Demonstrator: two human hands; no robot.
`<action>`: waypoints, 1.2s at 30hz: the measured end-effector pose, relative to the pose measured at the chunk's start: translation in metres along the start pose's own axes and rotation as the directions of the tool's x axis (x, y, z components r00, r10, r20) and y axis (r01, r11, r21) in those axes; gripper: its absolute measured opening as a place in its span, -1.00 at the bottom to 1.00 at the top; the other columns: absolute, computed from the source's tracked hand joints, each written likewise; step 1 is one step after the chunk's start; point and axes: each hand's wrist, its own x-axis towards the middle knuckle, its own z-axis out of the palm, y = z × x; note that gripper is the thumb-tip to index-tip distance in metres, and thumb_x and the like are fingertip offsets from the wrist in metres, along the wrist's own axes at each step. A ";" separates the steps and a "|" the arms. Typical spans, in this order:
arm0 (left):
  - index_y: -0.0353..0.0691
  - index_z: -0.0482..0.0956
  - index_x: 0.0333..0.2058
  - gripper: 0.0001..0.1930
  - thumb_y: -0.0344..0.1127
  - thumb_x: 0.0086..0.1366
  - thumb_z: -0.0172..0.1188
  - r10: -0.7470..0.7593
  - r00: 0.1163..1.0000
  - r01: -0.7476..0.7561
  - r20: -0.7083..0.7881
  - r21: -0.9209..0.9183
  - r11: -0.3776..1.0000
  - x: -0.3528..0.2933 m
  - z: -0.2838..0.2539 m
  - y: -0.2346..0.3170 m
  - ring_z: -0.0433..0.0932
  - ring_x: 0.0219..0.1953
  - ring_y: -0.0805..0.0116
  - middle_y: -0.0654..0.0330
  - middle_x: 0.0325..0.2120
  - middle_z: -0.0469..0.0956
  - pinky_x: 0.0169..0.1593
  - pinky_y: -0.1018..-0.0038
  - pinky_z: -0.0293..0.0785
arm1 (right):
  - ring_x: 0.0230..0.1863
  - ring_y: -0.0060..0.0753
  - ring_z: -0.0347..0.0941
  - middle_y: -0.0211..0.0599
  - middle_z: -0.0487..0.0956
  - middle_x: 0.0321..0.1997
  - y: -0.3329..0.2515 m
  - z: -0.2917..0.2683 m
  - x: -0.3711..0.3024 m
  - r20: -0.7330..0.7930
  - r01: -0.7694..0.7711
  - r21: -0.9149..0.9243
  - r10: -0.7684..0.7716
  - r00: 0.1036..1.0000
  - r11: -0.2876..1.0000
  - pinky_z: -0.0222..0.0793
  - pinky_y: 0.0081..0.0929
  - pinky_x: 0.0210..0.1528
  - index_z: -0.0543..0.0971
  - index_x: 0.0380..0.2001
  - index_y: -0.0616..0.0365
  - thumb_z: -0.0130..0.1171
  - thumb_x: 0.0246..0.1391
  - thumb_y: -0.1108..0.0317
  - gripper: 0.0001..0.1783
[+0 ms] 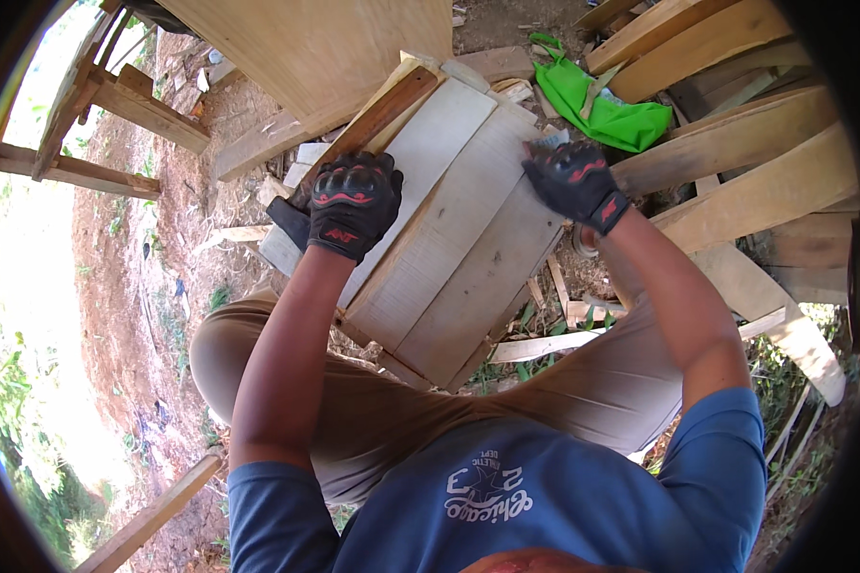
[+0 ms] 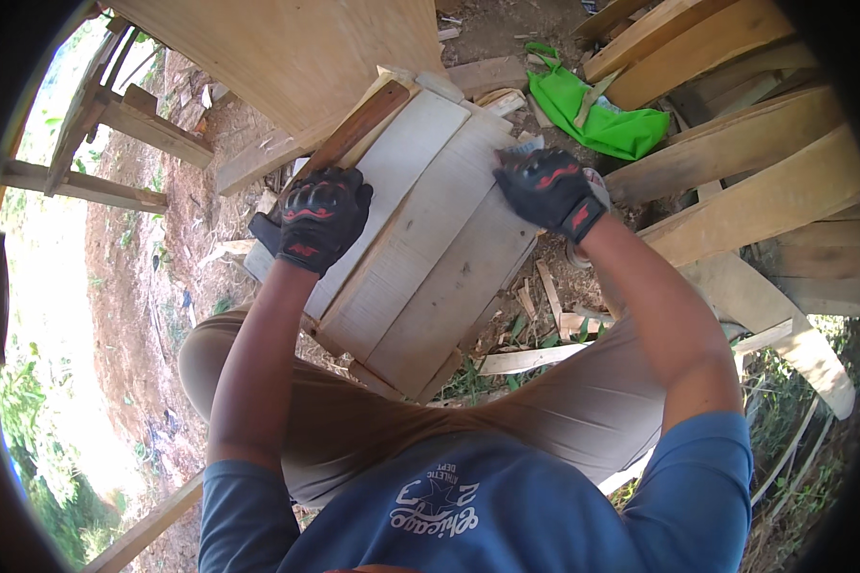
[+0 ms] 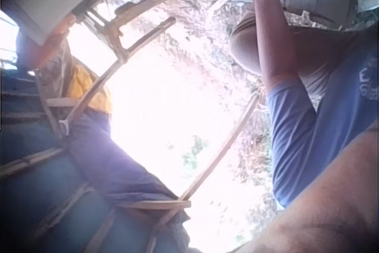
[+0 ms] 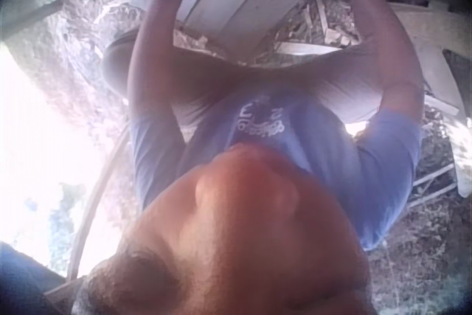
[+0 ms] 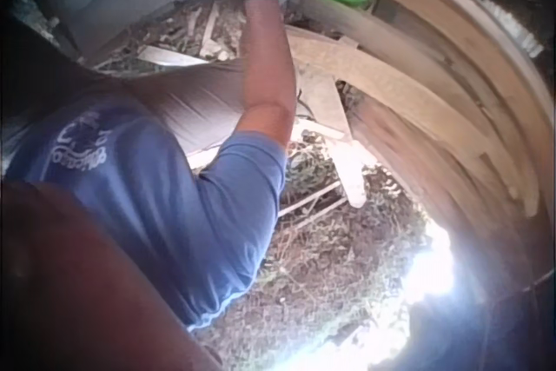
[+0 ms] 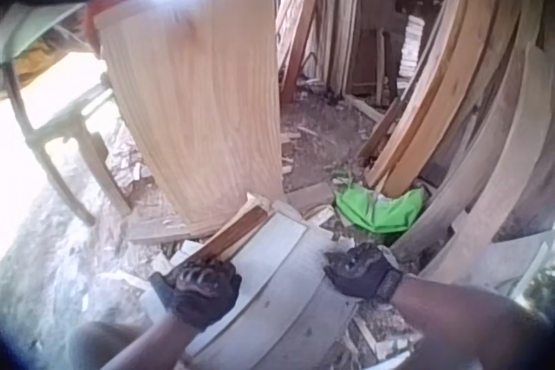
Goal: The person rubs a piece of sandpaper against the edges of wooden slats on a structure. They also use a hammer-like tool to shift the slats into position.
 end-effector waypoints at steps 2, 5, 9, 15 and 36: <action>-0.07 0.69 -0.21 -0.73 -0.04 0.41 0.15 0.008 0.999 -0.007 -0.048 0.023 1.000 -0.006 -0.004 -0.002 0.69 -0.07 0.01 0.09 -0.17 0.72 0.01 0.02 0.60 | -0.53 -0.13 0.59 -0.18 0.61 -0.56 -0.046 -0.006 -0.007 0.044 0.227 -0.308 -0.224 0.974 0.924 0.55 -0.12 -0.37 0.65 -0.41 0.01 0.18 0.04 0.22 -0.85; -0.07 0.69 -0.22 -0.74 -0.05 0.40 0.17 0.009 0.999 -0.008 -0.039 0.027 1.000 -0.008 -0.004 -0.004 0.70 -0.08 0.02 0.08 -0.19 0.73 0.01 0.05 0.60 | -0.54 -0.14 0.56 -0.21 0.62 -0.54 -0.068 -0.023 -0.015 0.202 0.404 -0.183 -0.368 0.908 0.896 0.51 -0.14 -0.42 0.64 -0.33 0.05 0.21 0.02 0.22 -0.81; -0.09 0.70 -0.24 -0.76 -0.07 0.38 0.20 0.055 0.996 -0.051 -0.066 0.068 0.996 -0.003 -0.002 0.003 0.71 -0.14 0.03 0.08 -0.26 0.73 -0.04 0.08 0.61 | -0.54 -0.17 0.48 -0.17 0.56 -0.53 0.004 0.009 -0.017 -0.020 0.192 -0.075 -0.194 0.981 0.979 0.30 -0.17 -0.58 0.62 0.00 0.09 0.09 0.24 0.24 -0.67; -0.11 0.69 -0.28 -0.78 -0.11 0.37 0.22 0.124 0.976 -0.112 -0.176 0.076 0.991 -0.007 0.002 -0.006 0.71 -0.30 0.02 0.10 -0.34 0.71 -0.17 0.10 0.64 | -0.52 -0.12 0.57 -0.14 0.65 -0.47 -0.041 -0.005 -0.015 0.151 0.361 -0.136 -0.341 0.928 0.922 0.46 -0.12 -0.41 0.67 -0.14 0.07 0.13 0.14 0.26 -0.72; -0.10 0.68 -0.26 -0.73 -0.05 0.41 0.17 -0.006 1.000 0.006 -0.003 0.043 0.999 -0.001 -0.001 0.003 0.71 -0.19 -0.06 0.01 -0.27 0.72 -0.05 0.02 0.60 | -0.54 -0.12 0.58 -0.20 0.63 -0.55 -0.018 0.012 -0.013 -0.164 0.135 -0.023 -0.137 0.977 0.991 0.48 -0.10 -0.46 0.65 -0.30 0.09 0.12 0.13 0.30 -0.82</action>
